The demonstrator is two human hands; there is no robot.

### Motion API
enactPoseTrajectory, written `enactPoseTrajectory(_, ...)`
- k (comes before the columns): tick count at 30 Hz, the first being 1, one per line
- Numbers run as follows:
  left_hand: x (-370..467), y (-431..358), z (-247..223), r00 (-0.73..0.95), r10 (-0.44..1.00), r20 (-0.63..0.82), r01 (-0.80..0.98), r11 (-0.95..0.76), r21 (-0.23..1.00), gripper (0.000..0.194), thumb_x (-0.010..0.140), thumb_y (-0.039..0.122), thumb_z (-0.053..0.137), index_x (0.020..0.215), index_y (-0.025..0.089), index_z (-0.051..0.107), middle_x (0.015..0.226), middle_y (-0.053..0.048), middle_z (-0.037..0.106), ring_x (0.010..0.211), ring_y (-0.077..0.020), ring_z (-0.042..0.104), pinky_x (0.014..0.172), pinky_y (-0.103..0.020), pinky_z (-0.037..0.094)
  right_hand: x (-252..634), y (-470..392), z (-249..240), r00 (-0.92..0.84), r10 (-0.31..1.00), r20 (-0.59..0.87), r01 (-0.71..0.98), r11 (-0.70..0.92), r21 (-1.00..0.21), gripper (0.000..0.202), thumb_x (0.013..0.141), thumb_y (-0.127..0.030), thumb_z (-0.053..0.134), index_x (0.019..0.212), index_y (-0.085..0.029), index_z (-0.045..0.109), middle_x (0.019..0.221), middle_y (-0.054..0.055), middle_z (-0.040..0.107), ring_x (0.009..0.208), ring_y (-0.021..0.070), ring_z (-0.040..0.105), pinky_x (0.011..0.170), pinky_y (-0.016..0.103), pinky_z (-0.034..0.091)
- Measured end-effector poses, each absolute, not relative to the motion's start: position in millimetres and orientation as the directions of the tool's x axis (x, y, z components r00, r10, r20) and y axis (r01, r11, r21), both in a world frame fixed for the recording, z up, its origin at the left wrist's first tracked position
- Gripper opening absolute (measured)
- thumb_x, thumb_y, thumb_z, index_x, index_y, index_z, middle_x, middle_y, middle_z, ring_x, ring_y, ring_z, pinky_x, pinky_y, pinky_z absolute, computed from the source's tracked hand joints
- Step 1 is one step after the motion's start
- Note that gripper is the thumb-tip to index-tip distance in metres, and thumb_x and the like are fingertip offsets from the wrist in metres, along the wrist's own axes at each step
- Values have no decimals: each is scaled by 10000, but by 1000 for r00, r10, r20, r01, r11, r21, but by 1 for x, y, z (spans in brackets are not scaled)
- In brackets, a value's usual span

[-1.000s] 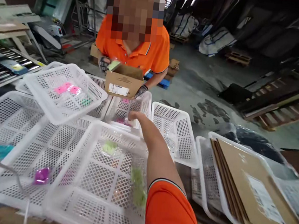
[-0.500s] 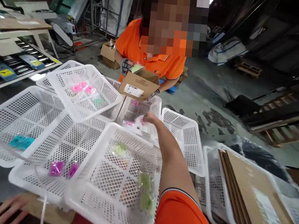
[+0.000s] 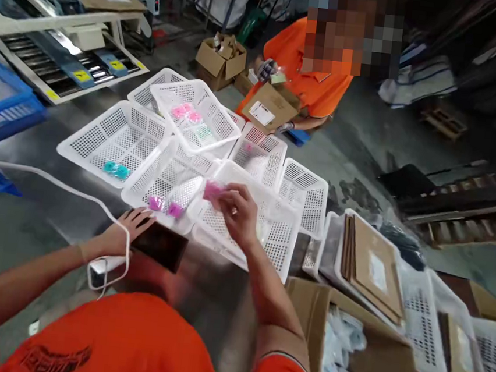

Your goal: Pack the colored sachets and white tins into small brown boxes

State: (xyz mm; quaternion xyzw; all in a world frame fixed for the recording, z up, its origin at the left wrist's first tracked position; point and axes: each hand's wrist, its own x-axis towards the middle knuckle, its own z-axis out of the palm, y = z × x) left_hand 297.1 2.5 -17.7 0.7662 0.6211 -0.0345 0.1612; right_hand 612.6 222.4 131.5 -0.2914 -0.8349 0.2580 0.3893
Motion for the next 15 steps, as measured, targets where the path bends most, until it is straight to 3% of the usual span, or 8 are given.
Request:
enactPoseTrajectory(5, 290, 12, -16, 258, 937, -237, 937, -182, 298, 1280, 798, 371, 947, 1879, 44, 345, 1911, -341, 395, 1812, -527, 331, 1463, -642, 341, 557, 136, 85, -712, 621, 328, 286, 683, -672, 158, 1086, -172, 709, 1033, -233, 844, 1176, 84, 795, 1041, 207, 770, 900, 316, 659)
enactPoseTrajectory(7, 287, 16, -15, 269, 937, -225, 921, -182, 344, 1302, 797, 346, 943, 1891, 56, 300, 1940, -321, 349, 1836, -501, 291, 1482, -616, 304, 545, 115, 68, -795, 584, 161, 353, 662, -661, 186, 1031, -105, 727, 1041, -236, 858, 1201, 80, 820, 1050, 214, 779, 950, 332, 662)
enactPoseTrajectory(9, 287, 21, -14, 278, 935, -219, 909, -182, 376, 1343, 773, 329, 961, 1899, 85, 273, 1957, -300, 327, 1846, -491, 266, 1488, -613, 291, 544, 98, 56, -772, 633, 50, 466, 618, -633, 228, 958, -101, 814, 1117, -252, 880, 1328, 99, 828, 1168, 263, 789, 1051, 396, 661)
enactPoseTrajectory(12, 287, 27, -10, 324, 921, -218, 896, -225, 382, 1355, 756, 327, 993, 1898, 120, 292, 1950, -291, 351, 1830, -500, 298, 1478, -630, 316, 555, 74, 45, -407, 914, 12, 749, 340, -569, 336, 930, -237, 884, 1265, -248, 860, 1429, 152, 803, 1352, 364, 755, 1190, 521, 623)
enactPoseTrajectory(15, 273, 26, -6, 386, 900, -202, 883, -298, 363, 1287, 784, 273, 960, 1892, 131, 321, 1946, -286, 365, 1813, -482, 352, 1467, -640, 348, 548, 47, 29, 0, 981, -194, 845, -104, -524, 360, 1013, -383, 776, 1323, -205, 821, 1147, 162, 839, 1184, 413, 820, 1064, 546, 679)
